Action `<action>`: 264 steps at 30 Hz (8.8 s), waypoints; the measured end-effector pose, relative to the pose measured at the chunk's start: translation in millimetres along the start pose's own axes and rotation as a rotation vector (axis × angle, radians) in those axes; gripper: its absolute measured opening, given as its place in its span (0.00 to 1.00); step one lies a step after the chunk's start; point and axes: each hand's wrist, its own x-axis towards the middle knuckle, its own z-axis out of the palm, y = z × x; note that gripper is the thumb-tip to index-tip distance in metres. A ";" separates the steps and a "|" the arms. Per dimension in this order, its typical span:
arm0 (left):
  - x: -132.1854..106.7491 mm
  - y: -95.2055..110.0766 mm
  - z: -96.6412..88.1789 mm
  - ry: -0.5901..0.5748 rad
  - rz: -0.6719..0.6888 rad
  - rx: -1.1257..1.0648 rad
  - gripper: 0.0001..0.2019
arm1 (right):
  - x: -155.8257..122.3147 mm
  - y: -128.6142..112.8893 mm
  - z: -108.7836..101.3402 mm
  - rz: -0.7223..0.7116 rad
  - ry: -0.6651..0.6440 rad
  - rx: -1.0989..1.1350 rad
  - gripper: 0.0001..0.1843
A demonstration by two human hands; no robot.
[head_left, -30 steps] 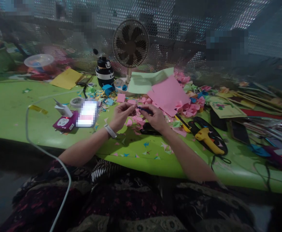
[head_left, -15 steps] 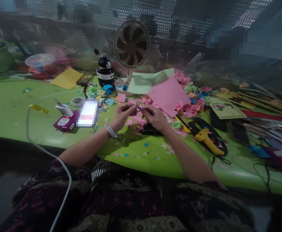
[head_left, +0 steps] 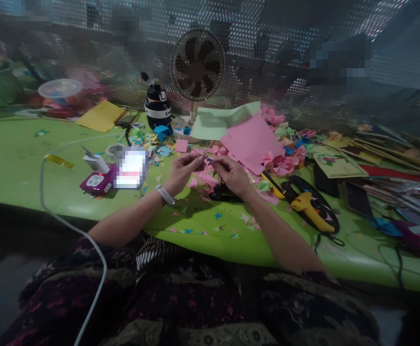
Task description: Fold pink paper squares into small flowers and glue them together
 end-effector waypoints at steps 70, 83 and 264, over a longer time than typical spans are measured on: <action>-1.5 -0.2 -0.6 -0.021 0.021 -0.044 0.18 | -3.5 -1.3 1.2 0.041 -0.018 -0.056 0.26; 1.5 -1.1 -2.8 -0.006 0.049 -0.026 0.16 | -3.6 -3.1 2.5 -0.083 -0.011 -0.101 0.20; 36.6 -19.5 -51.8 -0.067 0.120 1.019 0.08 | -16.0 13.9 32.2 -0.448 -0.538 -0.881 0.12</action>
